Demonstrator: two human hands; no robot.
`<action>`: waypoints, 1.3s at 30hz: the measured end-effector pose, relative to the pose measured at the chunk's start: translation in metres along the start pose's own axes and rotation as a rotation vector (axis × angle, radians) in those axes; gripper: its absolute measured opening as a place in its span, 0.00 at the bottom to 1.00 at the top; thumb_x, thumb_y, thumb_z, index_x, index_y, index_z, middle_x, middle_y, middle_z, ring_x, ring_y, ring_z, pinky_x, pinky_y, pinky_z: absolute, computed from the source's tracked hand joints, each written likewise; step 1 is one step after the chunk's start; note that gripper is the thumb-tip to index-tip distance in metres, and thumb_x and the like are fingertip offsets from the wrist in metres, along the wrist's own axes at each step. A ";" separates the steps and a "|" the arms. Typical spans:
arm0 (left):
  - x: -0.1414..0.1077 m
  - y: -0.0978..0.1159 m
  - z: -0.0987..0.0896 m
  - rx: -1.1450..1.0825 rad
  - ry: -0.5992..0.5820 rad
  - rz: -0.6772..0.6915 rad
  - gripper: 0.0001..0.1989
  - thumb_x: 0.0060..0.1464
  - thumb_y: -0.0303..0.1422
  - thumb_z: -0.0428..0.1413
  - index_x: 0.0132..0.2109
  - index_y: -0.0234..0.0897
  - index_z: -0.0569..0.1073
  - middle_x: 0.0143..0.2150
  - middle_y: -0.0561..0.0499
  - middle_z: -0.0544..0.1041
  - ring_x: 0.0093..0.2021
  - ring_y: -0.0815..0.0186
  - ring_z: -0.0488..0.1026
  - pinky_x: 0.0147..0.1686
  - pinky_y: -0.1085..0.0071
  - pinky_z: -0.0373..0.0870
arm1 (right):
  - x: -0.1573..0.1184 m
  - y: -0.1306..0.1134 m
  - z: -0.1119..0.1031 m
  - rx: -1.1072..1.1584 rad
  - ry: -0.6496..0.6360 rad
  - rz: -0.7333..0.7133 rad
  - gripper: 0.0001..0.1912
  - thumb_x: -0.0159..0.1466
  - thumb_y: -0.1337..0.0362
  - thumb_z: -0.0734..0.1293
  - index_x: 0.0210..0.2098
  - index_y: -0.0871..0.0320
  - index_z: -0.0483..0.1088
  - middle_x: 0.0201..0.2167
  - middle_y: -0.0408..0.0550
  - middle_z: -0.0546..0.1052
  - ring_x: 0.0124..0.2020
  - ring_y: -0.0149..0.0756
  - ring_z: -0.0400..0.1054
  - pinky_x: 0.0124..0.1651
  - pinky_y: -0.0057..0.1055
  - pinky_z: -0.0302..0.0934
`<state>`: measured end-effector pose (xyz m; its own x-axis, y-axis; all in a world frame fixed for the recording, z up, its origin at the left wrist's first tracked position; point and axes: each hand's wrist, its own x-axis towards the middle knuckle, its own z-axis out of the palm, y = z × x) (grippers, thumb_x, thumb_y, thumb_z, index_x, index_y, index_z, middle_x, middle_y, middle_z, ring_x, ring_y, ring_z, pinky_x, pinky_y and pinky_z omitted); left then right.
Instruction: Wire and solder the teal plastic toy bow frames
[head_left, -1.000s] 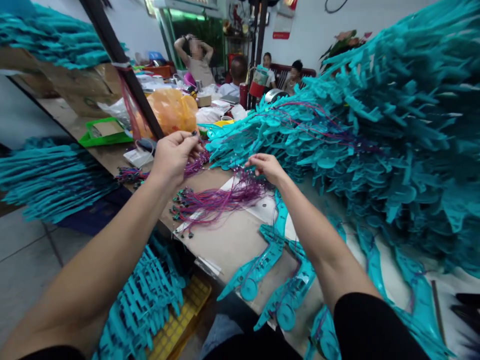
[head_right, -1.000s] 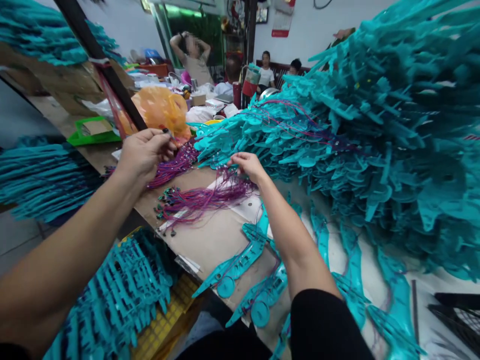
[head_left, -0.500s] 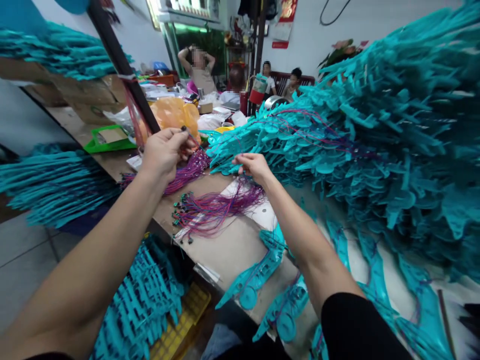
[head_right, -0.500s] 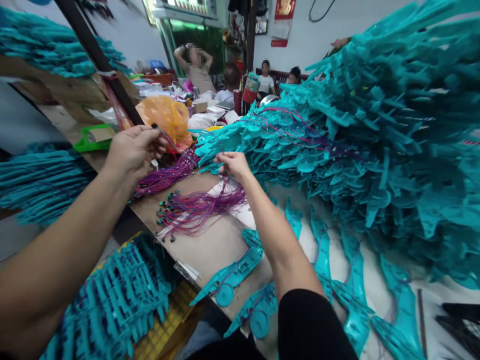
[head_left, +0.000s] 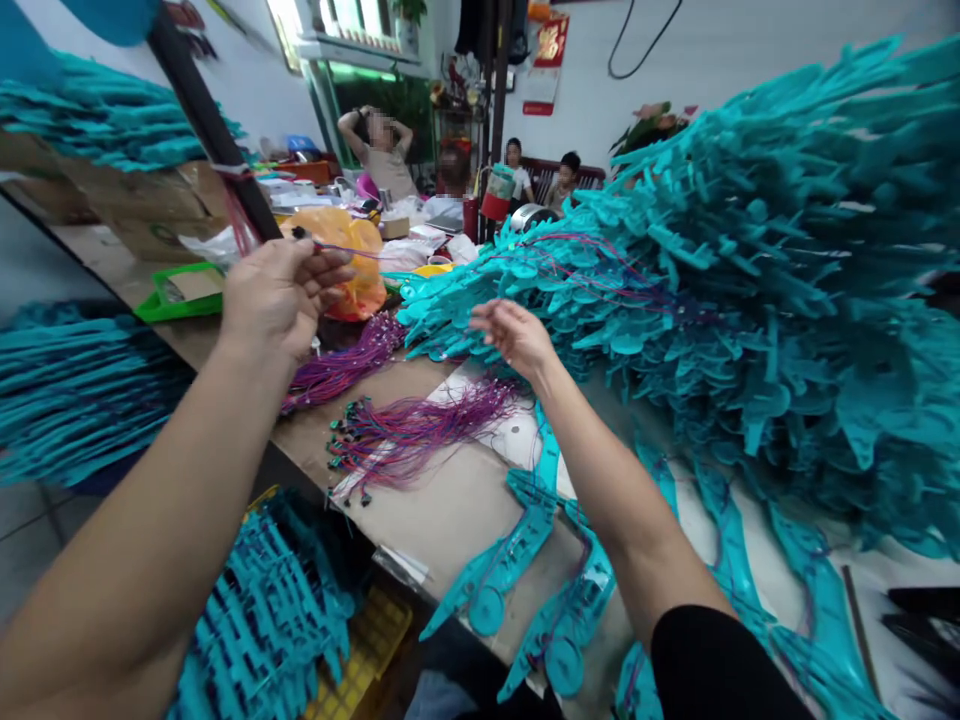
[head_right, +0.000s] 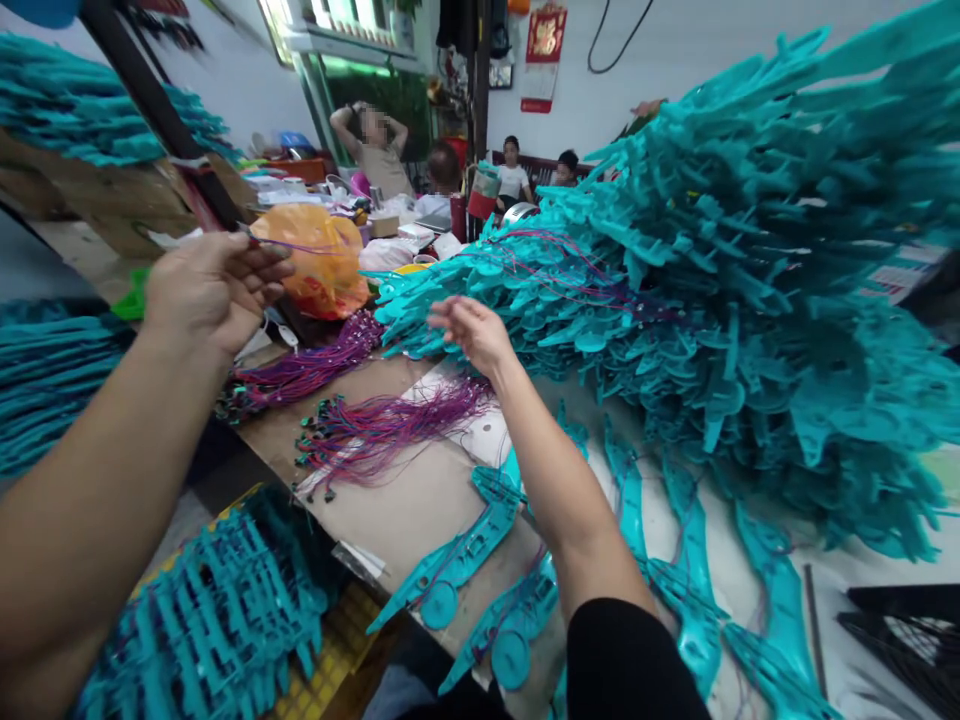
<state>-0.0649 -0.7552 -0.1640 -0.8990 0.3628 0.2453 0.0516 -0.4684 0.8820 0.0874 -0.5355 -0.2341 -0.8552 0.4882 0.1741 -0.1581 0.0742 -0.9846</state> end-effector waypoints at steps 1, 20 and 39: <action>0.000 -0.001 0.003 0.003 -0.014 -0.008 0.03 0.48 0.29 0.57 0.29 0.40 0.70 0.27 0.56 0.79 0.28 0.70 0.74 0.23 0.74 0.64 | -0.001 -0.001 0.001 -0.027 -0.020 0.019 0.12 0.59 0.56 0.70 0.32 0.59 0.70 0.32 0.48 0.80 0.34 0.34 0.75 0.27 0.23 0.63; 0.006 -0.014 0.020 -0.078 0.000 -0.030 0.05 0.53 0.26 0.51 0.30 0.35 0.70 0.25 0.52 0.79 0.26 0.68 0.78 0.21 0.77 0.71 | 0.013 0.009 0.009 -0.224 0.013 0.041 0.08 0.62 0.59 0.66 0.34 0.58 0.71 0.32 0.45 0.79 0.36 0.35 0.75 0.31 0.23 0.65; 0.054 -0.045 0.120 0.024 -0.183 -0.061 0.03 0.47 0.27 0.57 0.28 0.33 0.71 0.26 0.53 0.73 0.25 0.73 0.67 0.25 0.75 0.62 | -0.145 -0.140 -0.131 -0.590 0.401 -0.151 0.17 0.58 0.56 0.70 0.44 0.58 0.76 0.22 0.41 0.72 0.21 0.27 0.63 0.27 0.27 0.60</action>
<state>-0.0638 -0.6179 -0.1418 -0.8069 0.5312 0.2585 0.0122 -0.4225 0.9063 0.2982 -0.5023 -0.1228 -0.5807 0.7082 0.4015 0.1288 0.5669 -0.8137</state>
